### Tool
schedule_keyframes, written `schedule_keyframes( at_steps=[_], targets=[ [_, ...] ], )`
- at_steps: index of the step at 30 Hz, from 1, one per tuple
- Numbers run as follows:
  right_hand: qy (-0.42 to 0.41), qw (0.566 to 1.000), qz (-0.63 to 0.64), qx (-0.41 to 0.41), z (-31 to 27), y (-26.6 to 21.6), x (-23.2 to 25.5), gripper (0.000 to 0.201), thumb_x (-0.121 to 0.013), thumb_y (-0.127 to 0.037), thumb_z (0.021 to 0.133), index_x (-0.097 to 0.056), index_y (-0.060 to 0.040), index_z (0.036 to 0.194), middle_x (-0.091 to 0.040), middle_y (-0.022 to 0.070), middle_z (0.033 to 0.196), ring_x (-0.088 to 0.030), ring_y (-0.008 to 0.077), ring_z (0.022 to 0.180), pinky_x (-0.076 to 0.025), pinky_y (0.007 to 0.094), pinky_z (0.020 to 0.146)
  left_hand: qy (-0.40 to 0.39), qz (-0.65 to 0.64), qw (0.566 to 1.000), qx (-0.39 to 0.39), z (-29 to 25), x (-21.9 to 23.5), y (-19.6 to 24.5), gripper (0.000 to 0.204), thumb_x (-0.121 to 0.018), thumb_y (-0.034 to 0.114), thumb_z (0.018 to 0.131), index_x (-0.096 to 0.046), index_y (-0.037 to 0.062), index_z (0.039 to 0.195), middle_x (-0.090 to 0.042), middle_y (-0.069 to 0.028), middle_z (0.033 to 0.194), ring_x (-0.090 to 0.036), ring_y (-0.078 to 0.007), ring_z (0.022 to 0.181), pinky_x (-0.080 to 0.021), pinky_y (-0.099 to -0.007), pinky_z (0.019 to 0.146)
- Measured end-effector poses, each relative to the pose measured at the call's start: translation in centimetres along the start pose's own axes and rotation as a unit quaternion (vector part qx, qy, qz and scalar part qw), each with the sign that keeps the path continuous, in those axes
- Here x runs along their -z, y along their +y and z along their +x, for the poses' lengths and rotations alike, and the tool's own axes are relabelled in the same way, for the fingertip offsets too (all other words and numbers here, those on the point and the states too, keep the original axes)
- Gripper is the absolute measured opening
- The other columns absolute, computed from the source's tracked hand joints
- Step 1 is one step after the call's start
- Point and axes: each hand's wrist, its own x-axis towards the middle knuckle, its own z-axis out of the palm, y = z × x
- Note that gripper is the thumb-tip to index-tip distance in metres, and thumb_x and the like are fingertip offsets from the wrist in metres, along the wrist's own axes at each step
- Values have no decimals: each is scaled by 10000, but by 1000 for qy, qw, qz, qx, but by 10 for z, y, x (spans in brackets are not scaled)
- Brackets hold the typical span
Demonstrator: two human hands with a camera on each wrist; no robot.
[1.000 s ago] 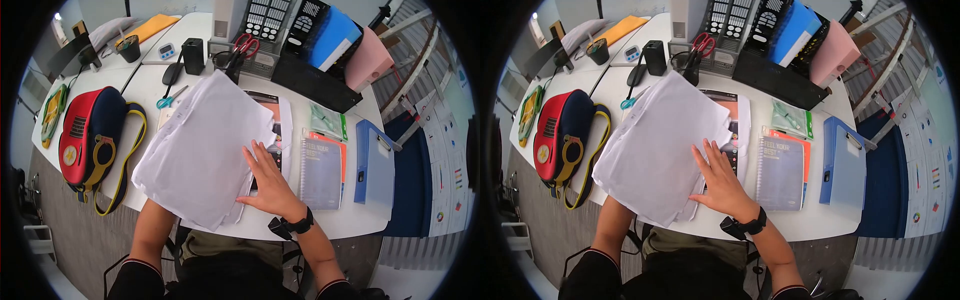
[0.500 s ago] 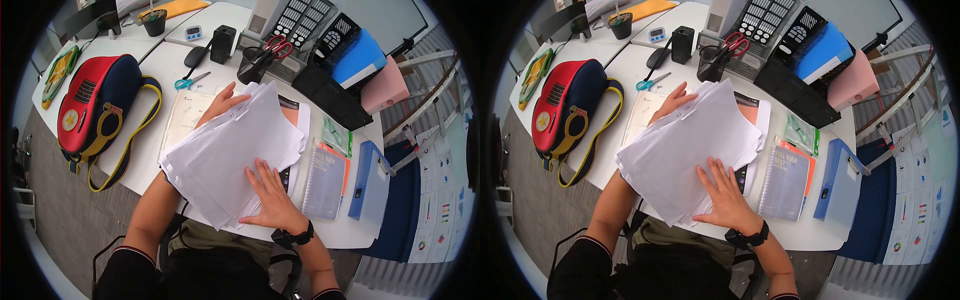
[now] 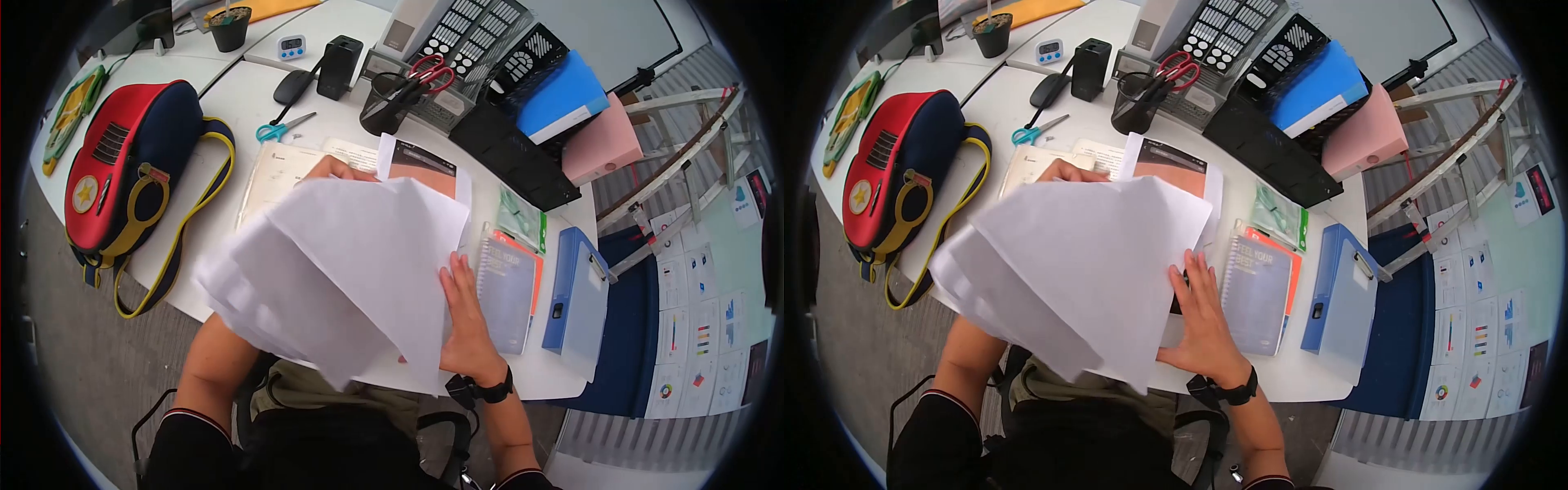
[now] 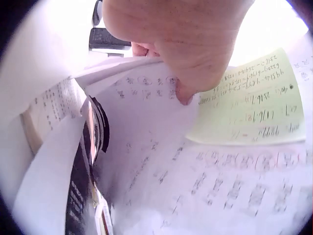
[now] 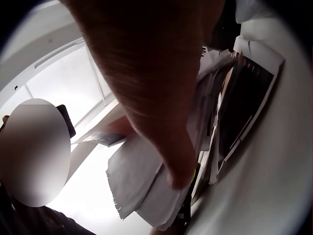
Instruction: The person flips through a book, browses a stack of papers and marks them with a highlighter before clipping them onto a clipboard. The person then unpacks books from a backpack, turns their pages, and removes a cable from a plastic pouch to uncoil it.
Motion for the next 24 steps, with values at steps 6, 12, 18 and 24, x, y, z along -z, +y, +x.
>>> schedule_keyframes(
  at_steps=[6,12,18,24],
  targets=[
    [213,977,-8,-6,24,-11,14,888,-848,-131,694,-393,12,1442,-487,245,1426,-430,377,1381,-331,462,1137,-27,-56,998,1,-5,-16,-8,334,-717,107,856,-596,-17,1143,-704,-173,1086,-578,-268,1223,-407,-412,1098],
    [272,875,340,-213,43,3,28,517,-718,-177,905,-521,45,1328,-647,95,1218,-603,148,1118,-450,282,966,-30,-99,995,13,-22,-12,-21,366,-719,126,854,-602,-23,1167,-713,-163,1050,-607,-267,1178,-422,-403,1082],
    [256,730,568,-280,43,36,20,578,-452,-429,1048,-434,20,1411,-596,98,1307,-571,181,1179,-426,301,1025,-78,-10,991,108,-24,-9,11,476,-717,200,846,-604,-58,1229,-691,-191,1114,-595,-279,1199,-453,-371,1033],
    [339,756,500,-253,48,57,-11,676,-377,-515,1047,-361,5,1478,-449,112,1487,-432,225,1361,-374,349,1099,-30,284,956,72,-22,-21,-4,460,-710,228,831,-631,-60,1180,-562,-303,1309,-393,-343,1404,-408,-392,1065]
  ],
)
